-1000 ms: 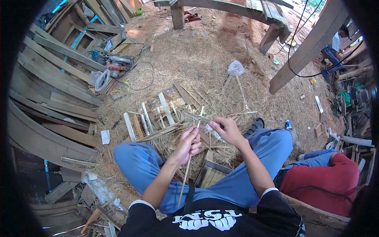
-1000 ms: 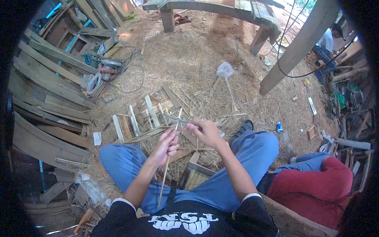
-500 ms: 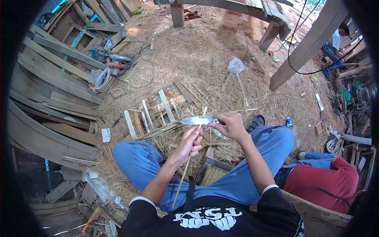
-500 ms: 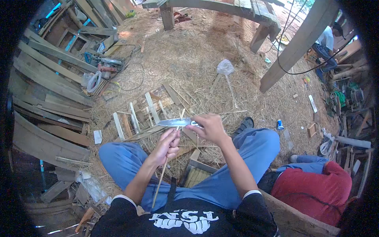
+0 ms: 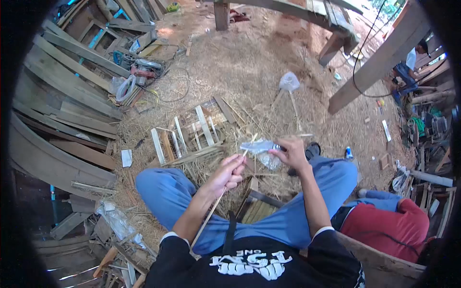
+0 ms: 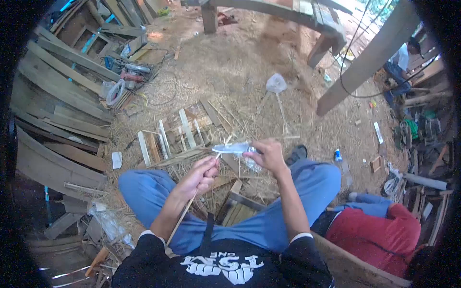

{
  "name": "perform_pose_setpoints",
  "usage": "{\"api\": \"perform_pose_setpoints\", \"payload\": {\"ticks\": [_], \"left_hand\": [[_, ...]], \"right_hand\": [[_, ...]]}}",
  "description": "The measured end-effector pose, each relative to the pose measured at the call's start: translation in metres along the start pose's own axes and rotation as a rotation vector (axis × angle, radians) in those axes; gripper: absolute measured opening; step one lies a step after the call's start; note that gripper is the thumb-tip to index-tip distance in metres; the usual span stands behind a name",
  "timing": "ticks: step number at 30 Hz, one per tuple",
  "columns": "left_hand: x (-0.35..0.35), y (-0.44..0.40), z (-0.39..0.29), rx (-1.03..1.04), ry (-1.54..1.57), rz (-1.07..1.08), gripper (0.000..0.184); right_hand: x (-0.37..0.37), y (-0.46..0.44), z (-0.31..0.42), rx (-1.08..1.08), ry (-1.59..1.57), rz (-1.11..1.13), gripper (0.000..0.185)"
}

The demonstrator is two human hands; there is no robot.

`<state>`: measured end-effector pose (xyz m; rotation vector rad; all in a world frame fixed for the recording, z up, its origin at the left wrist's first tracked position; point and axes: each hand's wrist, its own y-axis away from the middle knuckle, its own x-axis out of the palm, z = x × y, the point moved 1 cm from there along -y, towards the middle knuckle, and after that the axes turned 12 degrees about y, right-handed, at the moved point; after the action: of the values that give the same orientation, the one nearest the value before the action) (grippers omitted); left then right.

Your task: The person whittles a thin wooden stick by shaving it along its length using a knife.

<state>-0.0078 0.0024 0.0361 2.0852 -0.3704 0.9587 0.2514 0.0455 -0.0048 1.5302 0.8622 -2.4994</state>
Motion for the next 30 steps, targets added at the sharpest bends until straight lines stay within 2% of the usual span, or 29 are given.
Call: {"api": "perform_pose_setpoints", "payload": {"ticks": [1, 4, 5, 9, 12, 13, 16, 17, 20, 21, 25, 30], "left_hand": [[0.000, 0.002, -0.001, -0.004, -0.003, 0.004, 0.011], [-0.009, 0.000, -0.004, -0.005, 0.016, 0.028, 0.011], [-0.011, 0.001, -0.003, 0.000, 0.015, 0.008, 0.012], [-0.007, -0.008, 0.005, 0.056, 0.039, 0.002, 0.016], [-0.006, -0.009, 0.002, 0.075, 0.102, 0.003, 0.017], [-0.001, -0.006, -0.001, 0.089, 0.088, -0.016, 0.018], [0.000, -0.012, 0.000, 0.061, 0.009, 0.024, 0.019], [0.004, -0.016, -0.003, 0.064, -0.001, 0.050, 0.019], [0.018, -0.017, -0.013, 0.028, -0.038, 0.102, 0.020], [0.020, -0.018, -0.018, 0.008, -0.062, 0.117, 0.020], [0.027, -0.041, -0.026, 0.008, -0.001, 0.136, 0.020], [0.029, -0.062, -0.013, 0.110, 0.067, 0.074, 0.022]], "right_hand": [[0.001, -0.005, -0.002, -0.003, -0.010, -0.003, 0.033], [0.002, -0.004, 0.016, 0.177, -0.104, 0.141, 0.034], [-0.005, -0.002, 0.025, 0.290, -0.147, 0.288, 0.036], [0.027, 0.010, 0.022, 0.402, -0.560, 0.455, 0.041], [0.030, 0.004, 0.023, 0.408, -0.713, 0.461, 0.040], [0.028, 0.000, 0.029, 0.340, -0.616, 0.337, 0.039], [0.001, -0.018, 0.043, 0.224, -0.161, 0.365, 0.037], [0.003, -0.021, 0.037, 0.112, -0.116, 0.251, 0.039], [-0.032, -0.053, 0.028, 0.050, -0.019, 0.332, 0.040], [-0.032, -0.058, 0.023, -0.028, 0.088, 0.249, 0.034], [-0.019, -0.072, 0.005, 0.035, 0.271, 0.217, 0.023], [0.020, -0.077, -0.006, 0.097, 0.377, 0.078, 0.026]]}}
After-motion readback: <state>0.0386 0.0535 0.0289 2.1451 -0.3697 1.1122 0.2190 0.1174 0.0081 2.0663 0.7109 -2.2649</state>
